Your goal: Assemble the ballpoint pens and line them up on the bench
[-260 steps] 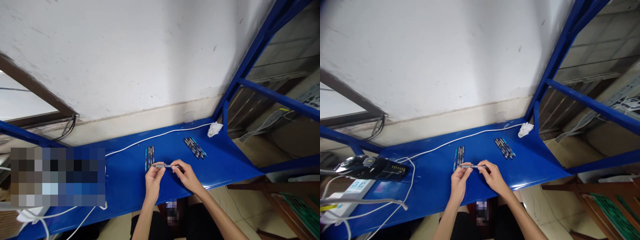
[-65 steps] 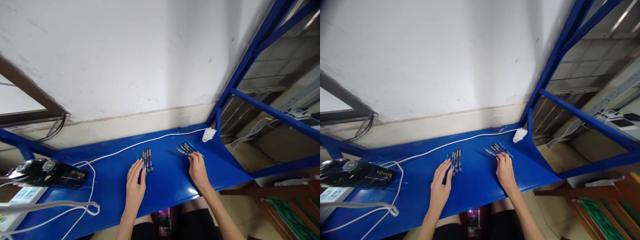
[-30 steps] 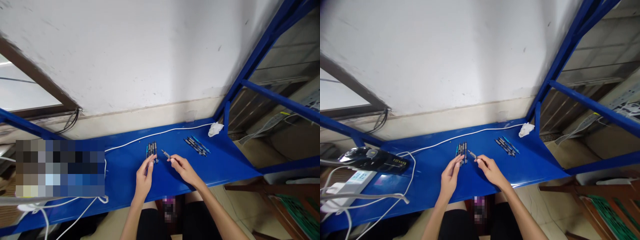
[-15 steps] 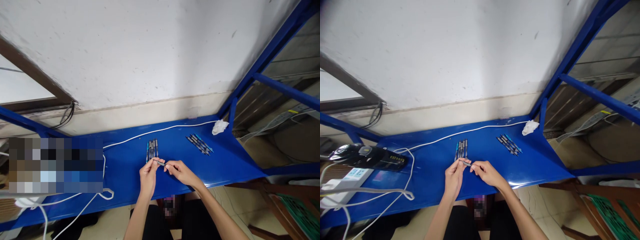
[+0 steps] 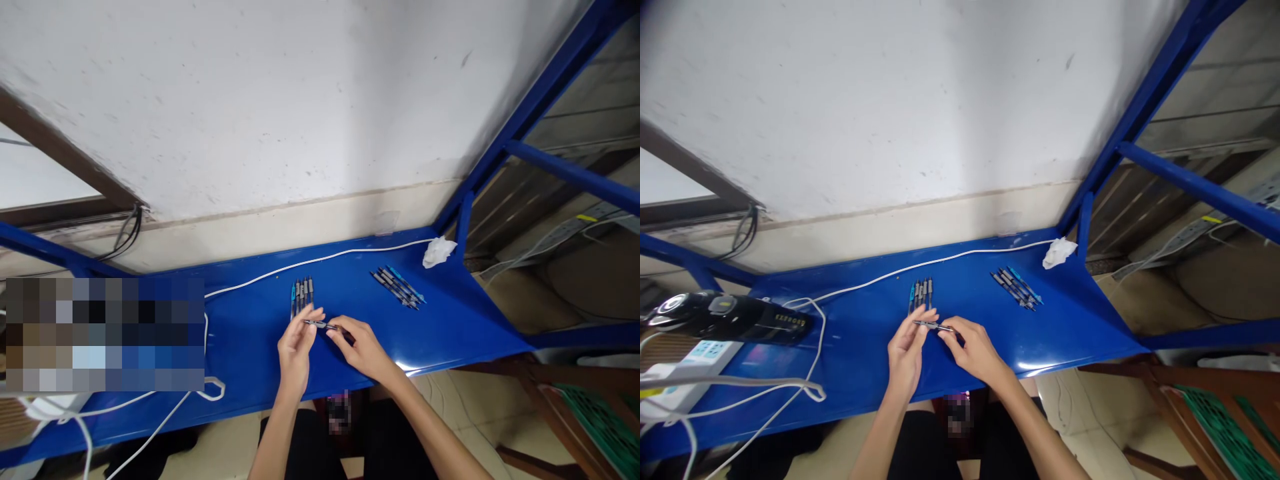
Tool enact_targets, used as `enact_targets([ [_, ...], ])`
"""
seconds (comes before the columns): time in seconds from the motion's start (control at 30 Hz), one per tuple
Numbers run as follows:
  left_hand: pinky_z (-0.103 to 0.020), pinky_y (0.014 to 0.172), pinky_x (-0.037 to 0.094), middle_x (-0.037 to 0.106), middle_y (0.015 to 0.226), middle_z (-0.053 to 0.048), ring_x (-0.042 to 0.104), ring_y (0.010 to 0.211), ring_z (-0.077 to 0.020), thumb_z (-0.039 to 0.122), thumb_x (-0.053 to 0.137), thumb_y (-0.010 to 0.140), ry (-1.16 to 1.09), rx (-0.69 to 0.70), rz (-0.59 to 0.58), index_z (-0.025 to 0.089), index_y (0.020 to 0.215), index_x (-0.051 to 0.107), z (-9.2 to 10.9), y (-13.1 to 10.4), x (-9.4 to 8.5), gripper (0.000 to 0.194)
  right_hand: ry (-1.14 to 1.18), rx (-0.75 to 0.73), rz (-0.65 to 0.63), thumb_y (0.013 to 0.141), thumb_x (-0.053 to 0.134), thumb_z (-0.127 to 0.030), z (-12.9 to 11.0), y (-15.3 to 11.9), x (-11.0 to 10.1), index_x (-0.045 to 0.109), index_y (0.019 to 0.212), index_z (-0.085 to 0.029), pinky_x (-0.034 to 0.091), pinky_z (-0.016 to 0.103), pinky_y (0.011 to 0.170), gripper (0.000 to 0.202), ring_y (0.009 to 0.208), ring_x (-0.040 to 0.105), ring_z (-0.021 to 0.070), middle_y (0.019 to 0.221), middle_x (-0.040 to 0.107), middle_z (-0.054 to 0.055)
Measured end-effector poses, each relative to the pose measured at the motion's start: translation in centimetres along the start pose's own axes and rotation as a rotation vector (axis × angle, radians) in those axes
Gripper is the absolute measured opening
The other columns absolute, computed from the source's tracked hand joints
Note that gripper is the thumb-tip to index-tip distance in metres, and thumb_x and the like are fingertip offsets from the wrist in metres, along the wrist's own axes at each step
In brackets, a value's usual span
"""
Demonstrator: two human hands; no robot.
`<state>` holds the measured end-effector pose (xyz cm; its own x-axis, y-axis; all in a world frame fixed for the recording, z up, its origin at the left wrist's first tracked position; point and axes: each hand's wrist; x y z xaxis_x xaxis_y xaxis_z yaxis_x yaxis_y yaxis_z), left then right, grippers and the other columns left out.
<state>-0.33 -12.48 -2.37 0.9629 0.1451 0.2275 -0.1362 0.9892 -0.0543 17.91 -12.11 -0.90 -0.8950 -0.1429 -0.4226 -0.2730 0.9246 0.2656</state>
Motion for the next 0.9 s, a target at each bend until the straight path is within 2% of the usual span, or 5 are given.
enact_targets([
  [0.2,-0.034,0.093,0.061,0.083,0.105,-0.009,0.078,0.097,-0.0230,0.043,0.085,0.091,0.082,-0.008,0.089,0.018,0.102,0.080,-1.0,0.2,-0.4,0.028,-0.143,-0.082,-0.022,0.117,0.044,-0.031,0.5,-0.2,0.1,0.066,0.124,-0.025,0.056,0.033,0.086,0.023,0.096,0.072,0.0212,0.109,0.073,0.007],
  [0.43,-0.039,0.096,0.062,0.083,0.113,-0.012,0.079,0.101,-0.0257,0.044,0.082,0.094,0.119,0.034,0.041,0.018,0.105,0.079,-0.3,-0.2,0.2,0.028,-0.437,-0.184,0.003,0.115,0.050,-0.032,1.1,-0.2,-0.7,0.062,0.137,-0.024,0.056,0.040,0.090,0.027,0.100,0.073,0.0260,0.110,0.076,0.010],
  [0.53,-0.041,0.098,0.063,0.083,0.118,-0.013,0.079,0.104,-0.0263,0.043,0.080,0.096,0.100,0.021,-0.023,0.018,0.106,0.078,0.1,-0.4,0.5,0.027,-0.571,-0.279,-0.012,0.116,0.045,-0.025,1.6,0.1,-1.4,0.067,0.129,-0.021,0.052,0.040,0.086,0.026,0.096,0.069,0.0260,0.107,0.075,0.011],
  [0.8,-0.042,0.098,0.063,0.083,0.119,-0.014,0.080,0.107,-0.0273,0.046,0.078,0.097,0.114,0.016,-0.094,0.019,0.104,0.075,0.6,-0.5,0.7,0.029,-0.576,-0.321,0.026,0.115,0.040,-0.015,2.7,-0.3,-0.9,0.064,0.111,-0.022,0.047,0.035,0.077,0.025,0.084,0.066,0.0218,0.103,0.075,0.009],
  [0.9,-0.042,0.096,0.063,0.083,0.116,-0.013,0.081,0.101,-0.0263,0.047,0.076,0.098,0.118,0.033,-0.084,0.019,0.104,0.075,0.6,-0.4,0.8,0.029,-0.583,-0.312,0.036,0.115,0.047,-0.023,2.4,-0.5,-0.8,0.066,0.123,-0.022,0.052,0.039,0.089,0.021,0.097,0.070,0.0246,0.109,0.076,0.011],
])
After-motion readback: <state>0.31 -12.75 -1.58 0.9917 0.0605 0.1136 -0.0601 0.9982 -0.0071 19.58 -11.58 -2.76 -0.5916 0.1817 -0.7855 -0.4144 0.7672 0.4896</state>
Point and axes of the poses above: each hand's wrist, its own y-axis towards the middle knuckle, its own x-axis out of the palm, z = x × y
